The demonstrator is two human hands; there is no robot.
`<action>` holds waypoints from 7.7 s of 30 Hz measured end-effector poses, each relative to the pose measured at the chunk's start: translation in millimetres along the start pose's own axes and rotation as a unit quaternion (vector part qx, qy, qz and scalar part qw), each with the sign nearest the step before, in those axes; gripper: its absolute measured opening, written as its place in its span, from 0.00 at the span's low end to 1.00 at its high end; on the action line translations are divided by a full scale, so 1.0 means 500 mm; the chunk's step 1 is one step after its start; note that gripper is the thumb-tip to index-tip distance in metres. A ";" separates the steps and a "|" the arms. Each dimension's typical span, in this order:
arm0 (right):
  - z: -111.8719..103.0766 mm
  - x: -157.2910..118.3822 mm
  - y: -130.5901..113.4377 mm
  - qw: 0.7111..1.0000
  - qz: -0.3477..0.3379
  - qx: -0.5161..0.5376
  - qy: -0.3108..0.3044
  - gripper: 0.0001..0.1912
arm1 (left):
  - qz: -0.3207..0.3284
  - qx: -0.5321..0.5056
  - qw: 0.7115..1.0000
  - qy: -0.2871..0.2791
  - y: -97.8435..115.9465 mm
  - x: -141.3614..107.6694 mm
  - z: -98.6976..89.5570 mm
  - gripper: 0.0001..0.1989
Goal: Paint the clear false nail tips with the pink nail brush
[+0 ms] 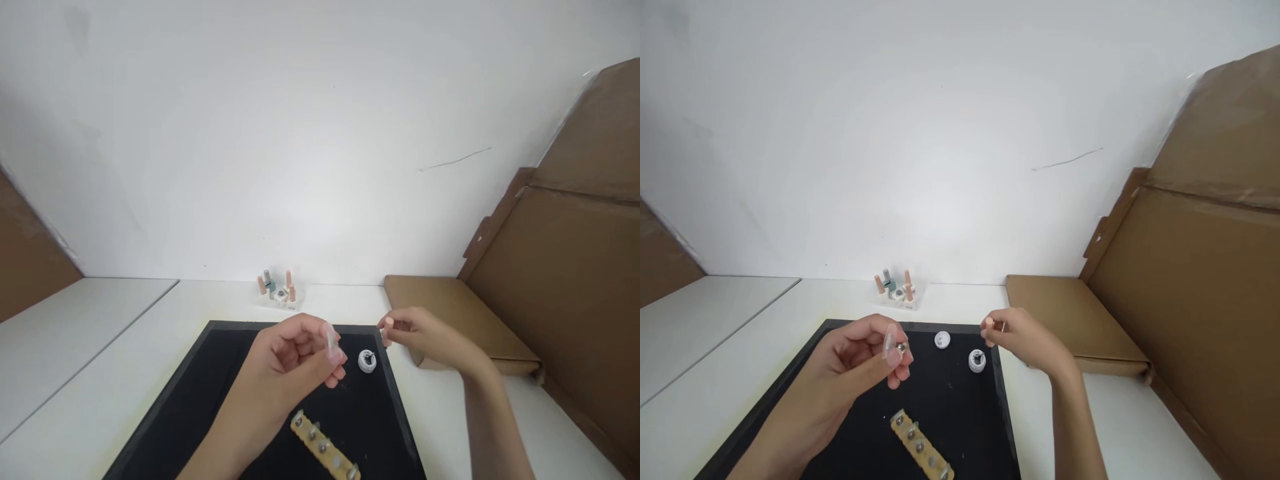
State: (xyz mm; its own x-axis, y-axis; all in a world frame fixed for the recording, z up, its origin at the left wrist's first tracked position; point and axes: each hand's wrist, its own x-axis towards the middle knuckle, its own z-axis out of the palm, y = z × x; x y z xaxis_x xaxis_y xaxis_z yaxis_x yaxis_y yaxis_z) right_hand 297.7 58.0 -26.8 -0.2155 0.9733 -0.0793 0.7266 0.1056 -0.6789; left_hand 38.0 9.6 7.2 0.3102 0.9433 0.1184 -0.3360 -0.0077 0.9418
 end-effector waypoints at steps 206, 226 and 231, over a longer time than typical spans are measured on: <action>0.094 -0.171 -0.189 0.821 -0.304 0.203 0.438 0.09 | 0.165 0.097 0.981 -0.025 0.000 -0.041 -0.026 0.08; 0.097 -0.170 -0.184 0.825 -0.284 0.198 0.447 0.05 | 0.167 0.101 0.981 0.016 0.007 -0.056 -0.014 0.10; 0.093 -0.171 -0.192 0.831 -0.307 0.190 0.422 0.08 | 0.205 0.149 0.967 0.010 0.014 -0.042 -0.008 0.11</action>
State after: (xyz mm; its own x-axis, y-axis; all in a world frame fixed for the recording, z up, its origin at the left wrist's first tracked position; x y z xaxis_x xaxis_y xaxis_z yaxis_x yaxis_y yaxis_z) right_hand 216.0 -44.8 11.0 0.1818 0.5724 0.7996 0.3555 0.7199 -0.5961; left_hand 25.5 -9.1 9.9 0.1869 0.8470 0.4976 -0.1547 -0.4748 0.8664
